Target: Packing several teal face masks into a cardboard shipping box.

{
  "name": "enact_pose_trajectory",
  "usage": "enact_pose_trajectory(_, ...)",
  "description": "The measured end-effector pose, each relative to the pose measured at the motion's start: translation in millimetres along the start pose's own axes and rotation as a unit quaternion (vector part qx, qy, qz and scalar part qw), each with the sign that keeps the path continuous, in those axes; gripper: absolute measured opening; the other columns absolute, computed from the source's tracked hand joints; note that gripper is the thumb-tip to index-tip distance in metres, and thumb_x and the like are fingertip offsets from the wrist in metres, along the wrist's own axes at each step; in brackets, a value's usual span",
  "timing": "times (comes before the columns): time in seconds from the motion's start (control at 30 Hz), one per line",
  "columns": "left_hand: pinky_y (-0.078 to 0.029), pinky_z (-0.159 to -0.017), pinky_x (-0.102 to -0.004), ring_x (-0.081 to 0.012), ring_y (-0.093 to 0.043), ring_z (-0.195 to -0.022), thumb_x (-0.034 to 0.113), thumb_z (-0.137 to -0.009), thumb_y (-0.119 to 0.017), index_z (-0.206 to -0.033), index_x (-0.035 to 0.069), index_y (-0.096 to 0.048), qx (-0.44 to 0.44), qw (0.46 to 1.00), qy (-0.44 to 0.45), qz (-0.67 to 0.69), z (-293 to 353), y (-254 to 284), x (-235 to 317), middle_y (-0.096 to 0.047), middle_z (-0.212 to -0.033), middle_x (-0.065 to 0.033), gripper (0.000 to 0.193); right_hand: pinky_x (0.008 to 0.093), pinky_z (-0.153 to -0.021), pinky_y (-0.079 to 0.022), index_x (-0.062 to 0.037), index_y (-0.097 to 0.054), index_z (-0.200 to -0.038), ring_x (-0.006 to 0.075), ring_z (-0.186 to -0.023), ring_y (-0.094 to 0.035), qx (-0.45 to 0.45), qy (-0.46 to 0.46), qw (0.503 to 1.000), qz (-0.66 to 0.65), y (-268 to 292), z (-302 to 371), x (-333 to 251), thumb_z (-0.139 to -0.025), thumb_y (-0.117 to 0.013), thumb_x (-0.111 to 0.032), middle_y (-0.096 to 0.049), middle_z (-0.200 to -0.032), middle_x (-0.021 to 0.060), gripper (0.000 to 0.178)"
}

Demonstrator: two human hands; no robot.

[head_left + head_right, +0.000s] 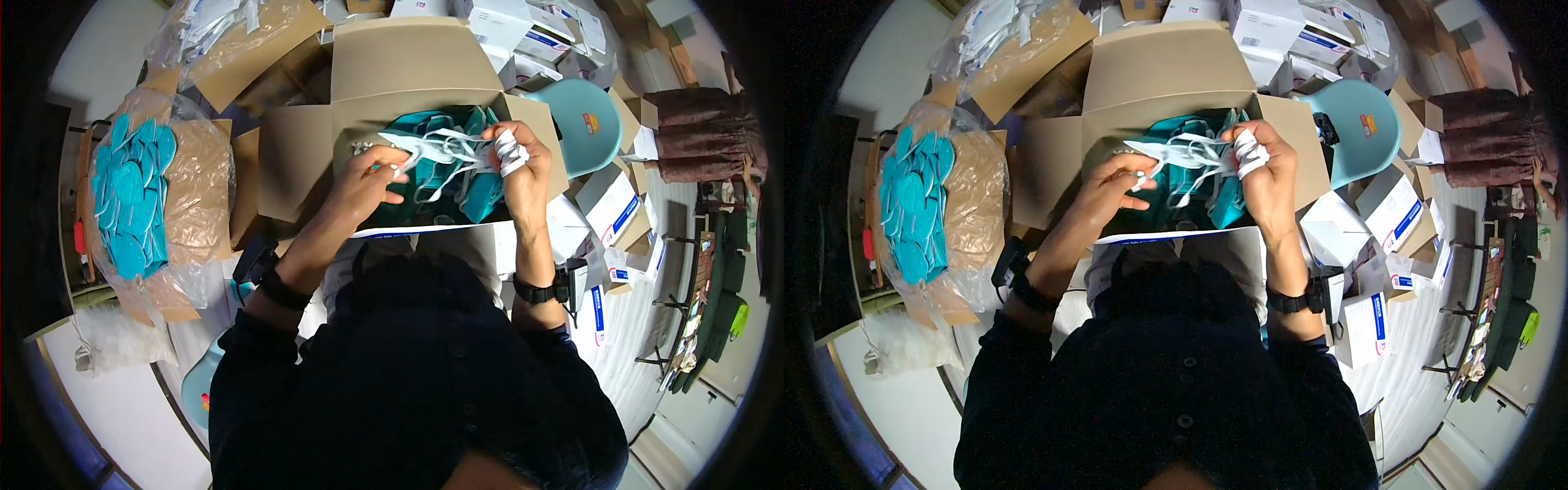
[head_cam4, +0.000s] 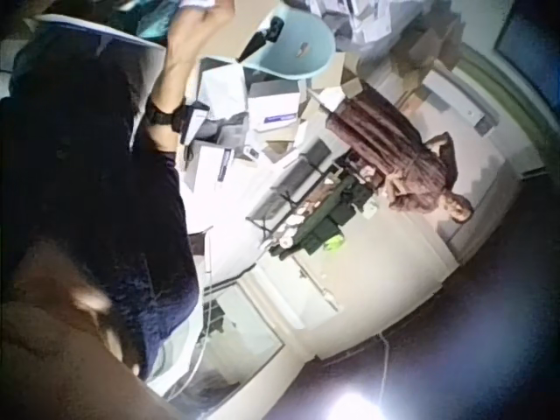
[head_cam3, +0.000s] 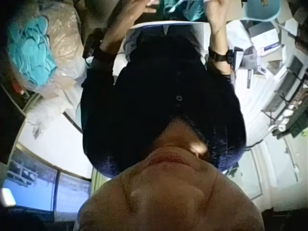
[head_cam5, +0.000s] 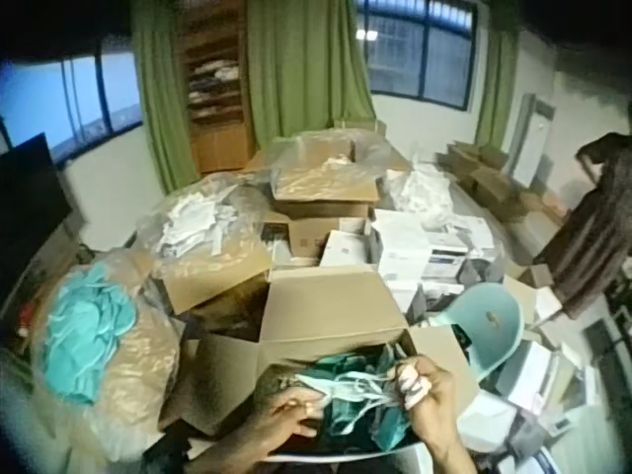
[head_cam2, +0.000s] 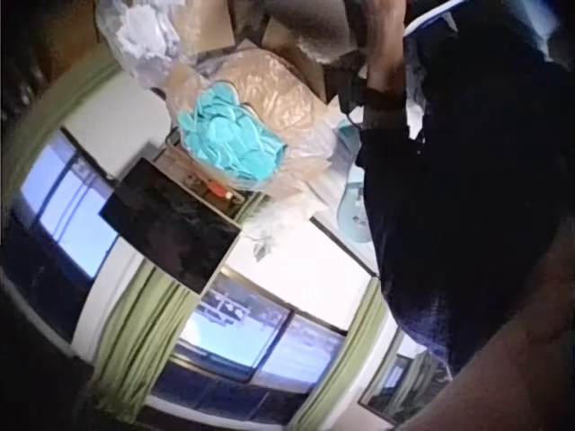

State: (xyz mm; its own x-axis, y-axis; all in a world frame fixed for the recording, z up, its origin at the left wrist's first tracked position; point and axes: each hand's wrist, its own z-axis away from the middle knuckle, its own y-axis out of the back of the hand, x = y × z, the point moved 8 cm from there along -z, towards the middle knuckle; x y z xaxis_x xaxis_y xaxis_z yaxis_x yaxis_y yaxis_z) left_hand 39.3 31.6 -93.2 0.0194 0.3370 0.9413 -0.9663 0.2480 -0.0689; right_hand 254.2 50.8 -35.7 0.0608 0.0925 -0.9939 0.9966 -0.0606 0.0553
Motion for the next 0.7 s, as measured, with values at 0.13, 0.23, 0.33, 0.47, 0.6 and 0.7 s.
enact_pose_trajectory(0.13, -0.053, -0.073, -0.0404, -0.0310, -0.065, -0.096, 0.013, -0.091, -0.057, -0.115, 0.000, -0.059, 0.052, 0.913, -0.182, -0.362, 23, -6, 50, -0.062, -0.108, -0.0193, 0.027, 0.0319, -0.062, -0.046, -0.0018, -0.065, -0.081, 0.0224, -0.066, -0.060, -0.144, 0.003, 0.977, 0.157, -14, 25, 5, -0.081, -0.059, -0.006, -0.063, -0.072, 0.0110, 0.007)
enact_pose_trajectory(0.23, -0.050, -0.071, -0.0461, -0.0392, -0.064, -0.086, 0.017, -0.088, -0.061, -0.102, 0.001, -0.063, -0.034, 0.815, -0.163, -0.554, 24, -21, 80, -0.063, -0.092, -0.0246, 0.022, 0.0358, -0.066, -0.048, -0.0039, -0.066, -0.082, 0.0317, -0.071, -0.064, -0.270, -0.050, 0.941, 0.195, -28, 47, 14, -0.076, -0.061, -0.009, -0.064, -0.077, 0.0162, 0.010)
enact_pose_trajectory(0.33, -0.049, -0.071, -0.0479, -0.0415, -0.063, -0.080, 0.020, -0.086, -0.064, -0.088, 0.000, -0.064, -0.016, 0.789, -0.212, -0.577, -10, -41, 111, -0.063, -0.079, -0.0235, 0.019, 0.0346, -0.071, -0.049, -0.0038, -0.067, -0.084, 0.0290, -0.077, -0.066, -0.354, -0.060, 0.919, 0.163, -38, 64, 13, -0.071, -0.058, -0.002, -0.067, -0.080, 0.0151, 0.016)
enact_pose_trajectory(0.47, -0.050, -0.073, -0.0483, -0.0407, -0.064, -0.081, 0.022, -0.083, -0.069, -0.089, 0.001, -0.065, 0.012, 0.750, -0.179, -0.636, -74, -74, 92, -0.065, -0.083, -0.0219, 0.022, 0.0371, -0.068, -0.047, -0.0035, -0.066, -0.083, 0.0301, -0.076, -0.065, -0.448, -0.056, 0.881, 0.139, -50, 83, 7, -0.068, -0.060, -0.002, -0.066, -0.077, 0.0150, 0.016)
enact_pose_trajectory(0.6, -0.050, -0.078, -0.0472, -0.0400, -0.063, -0.093, 0.024, -0.078, -0.073, -0.092, -0.001, -0.061, 0.000, 0.756, -0.188, -0.627, -87, -93, 41, -0.065, -0.089, -0.0224, 0.032, 0.0360, -0.065, -0.045, -0.0029, -0.064, -0.084, 0.0306, -0.074, -0.064, -0.473, -0.022, 0.870, 0.136, -49, 93, -3, -0.067, -0.059, 0.000, -0.065, -0.076, 0.0135, 0.017)
enact_pose_trajectory(0.7, -0.049, -0.083, -0.0453, -0.0391, -0.061, -0.098, 0.023, -0.079, -0.072, -0.098, -0.001, -0.061, -0.015, 0.793, -0.216, -0.570, -94, -104, 17, -0.063, -0.096, -0.0235, 0.032, 0.0321, -0.066, -0.046, -0.0024, -0.064, -0.087, 0.0259, -0.074, -0.065, -0.486, -0.023, 0.871, 0.066, -43, 98, -2, -0.064, -0.060, 0.001, -0.066, -0.079, 0.0105, 0.023)
